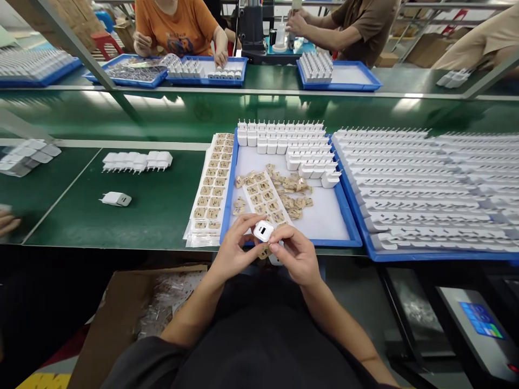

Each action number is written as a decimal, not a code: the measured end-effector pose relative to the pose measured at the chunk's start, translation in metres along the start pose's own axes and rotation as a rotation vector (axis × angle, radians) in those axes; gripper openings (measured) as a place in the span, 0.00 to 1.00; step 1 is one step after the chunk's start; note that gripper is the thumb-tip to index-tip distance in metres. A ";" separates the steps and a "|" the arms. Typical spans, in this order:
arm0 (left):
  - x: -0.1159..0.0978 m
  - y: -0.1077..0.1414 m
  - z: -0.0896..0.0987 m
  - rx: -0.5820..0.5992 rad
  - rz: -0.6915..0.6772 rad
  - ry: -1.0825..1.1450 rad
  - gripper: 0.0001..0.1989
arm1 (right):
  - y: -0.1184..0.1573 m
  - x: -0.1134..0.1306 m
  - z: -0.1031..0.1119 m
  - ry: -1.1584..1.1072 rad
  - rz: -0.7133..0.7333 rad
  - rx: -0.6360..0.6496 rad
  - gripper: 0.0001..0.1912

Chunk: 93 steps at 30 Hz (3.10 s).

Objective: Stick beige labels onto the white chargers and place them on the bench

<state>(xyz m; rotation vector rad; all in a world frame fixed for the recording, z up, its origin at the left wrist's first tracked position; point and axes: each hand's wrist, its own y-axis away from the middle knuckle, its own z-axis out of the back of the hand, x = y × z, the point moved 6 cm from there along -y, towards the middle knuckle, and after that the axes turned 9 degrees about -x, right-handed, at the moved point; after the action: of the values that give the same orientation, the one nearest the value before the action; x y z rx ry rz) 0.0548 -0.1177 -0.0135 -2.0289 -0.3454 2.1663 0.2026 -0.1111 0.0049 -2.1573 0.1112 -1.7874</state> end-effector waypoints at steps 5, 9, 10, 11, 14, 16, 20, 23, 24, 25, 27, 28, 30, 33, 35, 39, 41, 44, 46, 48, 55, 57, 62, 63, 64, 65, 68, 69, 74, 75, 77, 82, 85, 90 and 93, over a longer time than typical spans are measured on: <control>-0.009 0.002 0.009 -0.044 -0.152 -0.094 0.21 | -0.004 -0.005 -0.001 -0.074 -0.042 -0.024 0.03; -0.008 0.004 0.008 -0.001 -0.225 -0.217 0.26 | -0.005 -0.015 0.002 -0.131 -0.109 -0.105 0.02; -0.008 0.005 0.010 -0.024 -0.243 -0.229 0.25 | -0.005 -0.017 0.002 -0.148 -0.131 -0.114 0.01; -0.009 0.005 0.012 -0.064 -0.262 -0.237 0.24 | -0.005 -0.019 0.003 -0.158 -0.147 -0.123 0.01; -0.015 0.008 0.016 -0.177 -0.325 -0.263 0.22 | -0.007 -0.016 0.006 -0.122 -0.140 -0.183 0.01; -0.021 0.010 0.016 -0.215 -0.369 -0.291 0.23 | -0.008 -0.011 0.008 -0.067 -0.118 -0.231 0.02; -0.025 0.012 0.014 -0.225 -0.402 -0.311 0.24 | -0.011 -0.005 0.007 -0.010 -0.115 -0.272 0.02; -0.024 0.012 0.014 -0.233 -0.390 -0.308 0.23 | -0.011 -0.006 0.003 -0.024 -0.142 -0.284 0.04; -0.023 0.013 0.014 -0.238 -0.386 -0.311 0.22 | -0.012 -0.006 0.002 -0.029 -0.150 -0.285 0.05; -0.022 0.013 0.014 -0.242 -0.382 -0.318 0.21 | -0.012 -0.006 0.001 -0.029 -0.156 -0.284 0.06; -0.021 0.013 0.013 -0.250 -0.379 -0.334 0.20 | -0.011 -0.007 -0.001 -0.019 -0.162 -0.280 0.07; -0.021 0.013 0.013 -0.251 -0.378 -0.339 0.20 | -0.011 -0.007 -0.001 -0.015 -0.164 -0.278 0.07; -0.021 0.014 0.013 -0.249 -0.378 -0.335 0.20 | -0.011 -0.008 -0.001 -0.016 -0.164 -0.276 0.07; -0.021 0.014 0.012 -0.246 -0.369 -0.328 0.21 | -0.011 -0.007 -0.002 -0.041 -0.162 -0.274 0.07; -0.021 0.013 0.012 -0.243 -0.364 -0.328 0.20 | -0.012 -0.007 -0.002 -0.055 -0.162 -0.275 0.06; -0.022 0.013 0.012 -0.235 -0.369 -0.318 0.22 | -0.011 -0.007 -0.003 -0.048 -0.164 -0.274 0.06; -0.022 0.013 0.012 -0.237 -0.370 -0.323 0.21 | -0.011 -0.006 -0.004 -0.030 -0.159 -0.269 0.06; -0.022 0.014 0.012 -0.243 -0.371 -0.347 0.20 | -0.010 -0.005 -0.004 0.011 -0.143 -0.267 0.05; -0.023 0.014 0.012 -0.246 -0.381 -0.366 0.20 | -0.010 -0.004 -0.005 0.040 -0.118 -0.270 0.04; -0.024 0.014 0.012 -0.248 -0.394 -0.376 0.19 | -0.010 -0.002 -0.006 0.069 -0.077 -0.278 0.04; -0.028 0.014 0.012 -0.259 -0.415 -0.410 0.18 | -0.008 -0.003 -0.008 0.184 -0.004 -0.298 0.04; -0.028 0.014 0.012 -0.261 -0.422 -0.417 0.19 | -0.008 -0.002 -0.010 0.225 0.018 -0.297 0.04; -0.023 0.016 0.014 -0.284 -0.428 -0.392 0.19 | -0.013 0.012 -0.009 0.490 0.236 -0.292 0.07; -0.021 0.016 0.015 -0.303 -0.421 -0.380 0.19 | -0.014 0.013 -0.006 0.512 0.249 -0.314 0.09; -0.020 0.017 0.016 -0.326 -0.412 -0.368 0.20 | -0.016 0.012 -0.002 0.502 0.235 -0.339 0.10; -0.018 0.017 0.017 -0.349 -0.405 -0.359 0.20 | -0.018 0.010 0.002 0.459 0.197 -0.351 0.10; -0.017 0.018 0.018 -0.388 -0.406 -0.341 0.20 | -0.019 0.000 0.001 0.237 0.041 -0.210 0.13; -0.017 0.018 0.018 -0.396 -0.413 -0.337 0.19 | -0.018 -0.003 -0.004 0.174 -0.010 -0.128 0.16; -0.023 0.020 0.015 -0.443 -0.465 -0.381 0.18 | -0.010 -0.012 -0.017 -0.078 -0.159 -0.080 0.09; -0.024 0.020 0.013 -0.449 -0.482 -0.407 0.18 | -0.011 -0.013 -0.016 -0.118 -0.164 -0.117 0.06; -0.028 0.022 0.011 -0.460 -0.540 -0.474 0.19 | -0.012 -0.014 -0.016 -0.157 -0.167 -0.159 0.03; -0.035 0.029 0.005 -0.474 -0.717 -0.605 0.22 | -0.015 -0.011 -0.019 -0.173 -0.171 -0.179 0.04; -0.033 0.030 0.005 -0.473 -0.748 -0.628 0.22 | -0.015 -0.010 -0.020 -0.183 -0.169 -0.194 0.04; -0.034 0.030 0.002 -0.457 -0.791 -0.623 0.23 | -0.014 -0.012 -0.020 -0.214 -0.150 -0.214 0.04; -0.036 0.029 0.003 -0.455 -0.790 -0.599 0.24 | -0.012 -0.012 -0.018 -0.220 -0.145 -0.217 0.03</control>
<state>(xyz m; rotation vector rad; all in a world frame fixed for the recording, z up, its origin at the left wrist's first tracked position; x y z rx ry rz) 0.0562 -0.1557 0.0131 -0.9906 -1.5194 2.1653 0.1803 -0.0998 -0.0002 -2.5611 0.1017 -1.6650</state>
